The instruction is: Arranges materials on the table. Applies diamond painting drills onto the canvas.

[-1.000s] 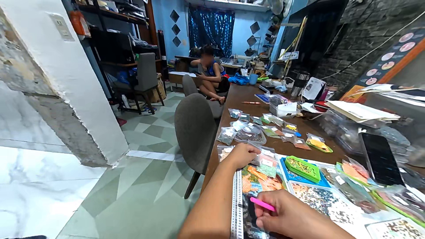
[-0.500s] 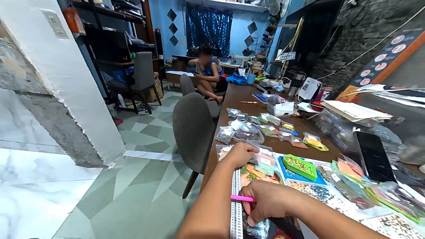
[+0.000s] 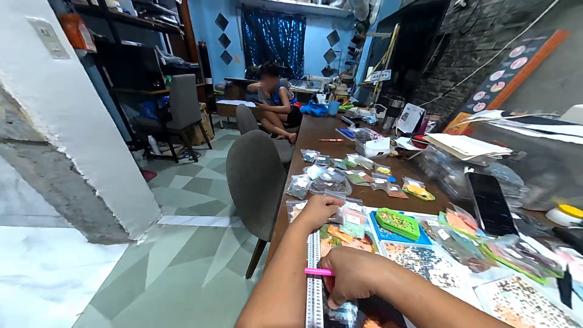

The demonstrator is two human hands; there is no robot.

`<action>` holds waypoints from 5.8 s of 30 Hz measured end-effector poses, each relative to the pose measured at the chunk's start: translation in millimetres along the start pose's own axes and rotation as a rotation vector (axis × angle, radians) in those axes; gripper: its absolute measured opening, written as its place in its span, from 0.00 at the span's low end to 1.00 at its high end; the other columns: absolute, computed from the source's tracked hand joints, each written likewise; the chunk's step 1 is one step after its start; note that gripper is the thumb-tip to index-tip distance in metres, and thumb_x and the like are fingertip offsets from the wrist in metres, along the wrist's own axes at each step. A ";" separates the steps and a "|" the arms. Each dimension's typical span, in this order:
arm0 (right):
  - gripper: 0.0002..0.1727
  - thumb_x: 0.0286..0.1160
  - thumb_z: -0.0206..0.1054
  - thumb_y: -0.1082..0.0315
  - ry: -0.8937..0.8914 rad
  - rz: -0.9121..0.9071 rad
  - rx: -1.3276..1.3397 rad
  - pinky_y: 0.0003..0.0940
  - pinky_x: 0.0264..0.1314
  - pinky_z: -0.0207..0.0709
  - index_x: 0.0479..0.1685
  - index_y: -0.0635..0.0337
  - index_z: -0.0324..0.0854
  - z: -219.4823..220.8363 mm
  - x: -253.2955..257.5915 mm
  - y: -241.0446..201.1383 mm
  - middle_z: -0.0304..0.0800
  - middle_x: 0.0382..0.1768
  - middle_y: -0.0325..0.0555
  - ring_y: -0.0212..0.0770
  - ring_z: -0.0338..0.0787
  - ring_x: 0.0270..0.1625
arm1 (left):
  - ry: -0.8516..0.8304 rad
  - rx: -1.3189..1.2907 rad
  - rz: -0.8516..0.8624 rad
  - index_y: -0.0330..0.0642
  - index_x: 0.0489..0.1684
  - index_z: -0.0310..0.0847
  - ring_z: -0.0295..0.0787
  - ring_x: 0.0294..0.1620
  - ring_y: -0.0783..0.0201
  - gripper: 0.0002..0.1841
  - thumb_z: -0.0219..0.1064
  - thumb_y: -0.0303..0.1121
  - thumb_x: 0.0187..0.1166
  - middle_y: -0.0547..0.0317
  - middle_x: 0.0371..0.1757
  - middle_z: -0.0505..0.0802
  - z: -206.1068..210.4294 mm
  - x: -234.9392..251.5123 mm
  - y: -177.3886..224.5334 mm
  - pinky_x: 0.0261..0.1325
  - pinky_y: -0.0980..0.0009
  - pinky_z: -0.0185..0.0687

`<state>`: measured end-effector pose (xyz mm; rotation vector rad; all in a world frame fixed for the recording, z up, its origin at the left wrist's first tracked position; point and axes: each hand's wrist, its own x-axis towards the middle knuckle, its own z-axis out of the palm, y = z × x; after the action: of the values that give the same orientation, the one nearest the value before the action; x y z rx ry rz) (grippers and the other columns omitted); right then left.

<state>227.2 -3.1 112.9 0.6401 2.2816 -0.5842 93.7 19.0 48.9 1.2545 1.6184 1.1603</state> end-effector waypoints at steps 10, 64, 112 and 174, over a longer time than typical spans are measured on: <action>0.16 0.79 0.69 0.58 0.651 -0.494 0.310 0.38 0.32 0.75 0.43 0.66 0.87 27.5 -61.2 85.4 0.85 0.28 0.48 0.37 0.81 0.27 | 0.005 -0.214 -0.049 0.35 0.64 0.84 0.87 0.54 0.64 0.16 0.59 0.19 0.82 0.48 0.64 0.89 -5.7 9.0 -10.2 0.59 0.66 0.82; 0.13 0.86 0.59 0.59 0.941 -0.345 0.732 0.14 0.34 0.74 0.37 0.55 0.83 65.1 -66.6 233.3 0.81 0.24 0.22 0.15 0.79 0.27 | 0.082 -0.017 -0.059 0.39 0.61 0.86 0.89 0.44 0.69 0.14 0.62 0.20 0.83 0.56 0.53 0.93 -5.1 7.0 -13.4 0.48 0.72 0.83; 0.15 0.86 0.58 0.43 0.917 -0.739 0.961 0.13 0.28 0.79 0.37 0.36 0.85 52.1 -36.8 134.6 0.90 0.29 0.20 0.17 0.85 0.26 | -0.009 0.010 -0.008 0.37 0.68 0.83 0.87 0.56 0.59 0.15 0.61 0.25 0.86 0.47 0.63 0.89 -4.8 4.8 -9.0 0.62 0.59 0.81; 0.19 0.91 0.55 0.59 1.107 -0.860 0.723 0.23 0.29 0.78 0.36 0.66 0.79 64.0 -14.7 73.2 0.81 0.23 0.37 0.24 0.80 0.24 | -0.030 0.080 -0.005 0.38 0.66 0.84 0.87 0.57 0.61 0.14 0.61 0.27 0.87 0.50 0.62 0.90 -4.0 7.7 -6.3 0.64 0.61 0.81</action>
<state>311.1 13.7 64.5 0.2394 3.3829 -1.8912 86.6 25.0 43.7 1.3116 1.6594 1.0781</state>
